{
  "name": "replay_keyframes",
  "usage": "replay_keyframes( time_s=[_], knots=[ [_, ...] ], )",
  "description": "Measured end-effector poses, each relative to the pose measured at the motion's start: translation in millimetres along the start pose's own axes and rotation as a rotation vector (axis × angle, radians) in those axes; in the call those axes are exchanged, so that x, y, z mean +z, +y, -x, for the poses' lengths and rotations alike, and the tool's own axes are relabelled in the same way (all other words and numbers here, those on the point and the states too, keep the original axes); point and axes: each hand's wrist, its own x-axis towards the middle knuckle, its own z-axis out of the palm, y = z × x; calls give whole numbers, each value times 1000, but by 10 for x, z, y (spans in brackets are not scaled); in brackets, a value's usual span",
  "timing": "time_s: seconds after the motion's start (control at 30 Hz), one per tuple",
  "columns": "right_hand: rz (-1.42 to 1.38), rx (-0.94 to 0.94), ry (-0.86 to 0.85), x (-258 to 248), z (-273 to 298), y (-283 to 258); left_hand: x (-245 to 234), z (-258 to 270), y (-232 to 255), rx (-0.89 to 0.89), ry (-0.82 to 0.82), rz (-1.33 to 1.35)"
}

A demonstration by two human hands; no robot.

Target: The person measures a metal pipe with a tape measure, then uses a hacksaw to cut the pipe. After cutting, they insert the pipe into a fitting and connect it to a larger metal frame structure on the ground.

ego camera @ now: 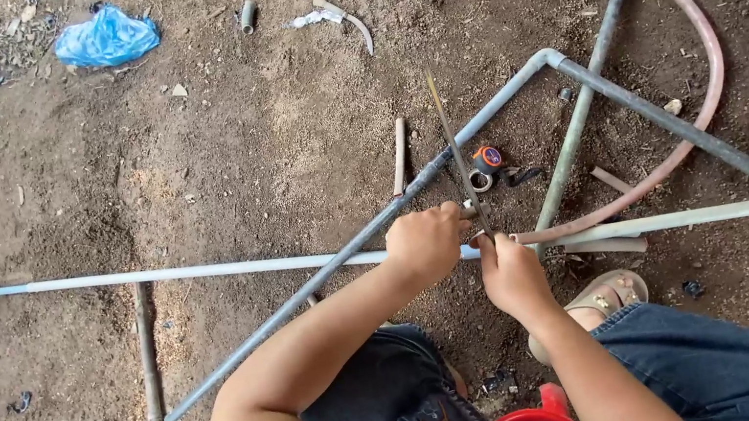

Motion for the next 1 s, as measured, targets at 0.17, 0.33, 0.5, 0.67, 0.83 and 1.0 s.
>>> replay_keyframes(
  time_s=[0.17,0.33,0.5,0.67,0.83,1.0],
  knots=[
    [-95,2,-18,-301,32,-448,99,-105,-58,-37,4,-67],
    [-105,4,-36,-219,-50,-475,212,-103,-153,-42,10,-63],
    [-80,24,-33,-201,-52,-520,35,30,-119,-84,31,28],
    [-90,20,-34,-202,-155,-516,44,-84,-195,-118,64,60],
    [-58,43,-54,-115,-174,-389,184,-112,-216,-117,78,64],
    [-115,-27,-28,-74,-188,-412,125,-88,-246,-131,49,76]
  ],
)
